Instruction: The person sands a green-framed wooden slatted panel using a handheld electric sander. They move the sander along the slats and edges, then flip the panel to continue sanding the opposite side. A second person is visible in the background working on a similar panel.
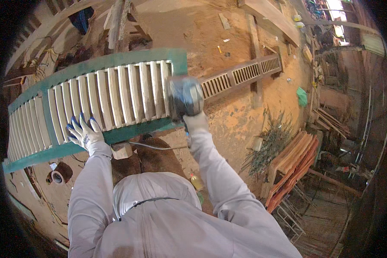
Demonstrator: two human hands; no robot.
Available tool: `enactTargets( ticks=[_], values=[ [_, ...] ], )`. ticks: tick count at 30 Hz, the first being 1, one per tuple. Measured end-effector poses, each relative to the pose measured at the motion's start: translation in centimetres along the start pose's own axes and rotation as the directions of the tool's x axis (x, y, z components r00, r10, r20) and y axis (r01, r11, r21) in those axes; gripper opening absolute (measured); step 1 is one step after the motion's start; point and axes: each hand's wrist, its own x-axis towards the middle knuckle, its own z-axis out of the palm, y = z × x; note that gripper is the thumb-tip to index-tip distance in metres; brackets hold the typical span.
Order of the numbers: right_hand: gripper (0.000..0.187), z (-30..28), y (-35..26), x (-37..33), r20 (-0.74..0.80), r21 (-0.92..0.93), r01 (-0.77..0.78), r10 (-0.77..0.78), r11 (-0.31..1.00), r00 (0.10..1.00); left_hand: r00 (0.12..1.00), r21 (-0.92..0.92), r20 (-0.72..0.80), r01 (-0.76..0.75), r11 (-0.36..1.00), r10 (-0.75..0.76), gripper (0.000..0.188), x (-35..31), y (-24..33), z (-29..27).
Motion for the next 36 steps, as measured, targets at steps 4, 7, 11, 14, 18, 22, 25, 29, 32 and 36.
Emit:
enactTargets(
  ticks=[4, 7, 11, 14, 18, 22, 25, 29, 32, 36],
  values=[
    [0.047, -1.3, -2.2, -3.0, -0.01, -0.176, -0.144, 0.144, 0.974, 0.989, 1.0, 0.018, -0.007, -0.009, 1.0, 0.009, 0.054, 0.0, -0.1, -0.2],
    [0.048, -0.7, -4.8, 1.6, 0.006, -0.101, 0.028, -0.028, 0.994, 1.0, 0.999, 0.001, -0.022, -0.03, 1.0, 0.03, 0.054, -0.3, -0.4, 0.3],
    [0.039, 1.1, -10.3, 10.9, 0.167, 0.153, -0.025, -0.001, 0.988, 0.986, 1.0, 0.056, 0.017, 0.0, 0.998, -0.001, 0.054, -0.3, -0.5, -0.2],
    [0.029, 2.1, -15.4, 17.1, -0.053, -0.069, 0.328, -0.332, 0.942, 0.942, 0.999, -0.002, -0.042, -0.011, 1.0, 0.011, 0.053, -0.3, -0.5, 0.0],
    [0.031, 1.8, -17.9, 22.2, -0.078, -0.132, 0.341, -0.353, 0.931, 0.932, 0.997, -0.034, -0.067, -0.036, 0.999, 0.034, 0.051, 0.1, 0.0, -0.2],
    [0.033, 1.1, -13.6, 19.0, -0.041, -0.18, 0.318, -0.33, 0.931, 0.943, 0.996, -0.018, -0.086, -0.037, 0.999, 0.036, 0.051, 0.0, -0.2, 0.4],
    [0.037, 0.4, -8.8, 11.5, 0.2, 0.116, -0.017, -0.007, 0.993, 0.98, 1.0, 0.104, -0.014, 0.008, 0.995, -0.006, 0.051, 0.0, -0.5, 0.6],
    [0.048, -1.4, -2.1, 2.7, -0.012, -0.11, 0.036, -0.038, 0.993, 0.999, 0.999, 0.073, -0.033, -0.02, 0.997, 0.023, 0.053, -0.1, -0.3, 0.9],
    [0.048, -2.0, -1.9, -2.1, 0.007, -0.177, -0.125, 0.128, 0.976, 0.992, 0.997, 0.005, -0.069, -0.015, 1.0, 0.015, 0.053, -0.3, -0.2, 0.9],
    [0.051, -1.7, -3.4, 2.1, -0.037, -0.153, -0.011, 0.005, 0.988, 0.999, 0.996, -0.023, -0.085, -0.031, 0.999, 0.029, 0.052, -0.4, -0.1, 1.0]
  ],
)
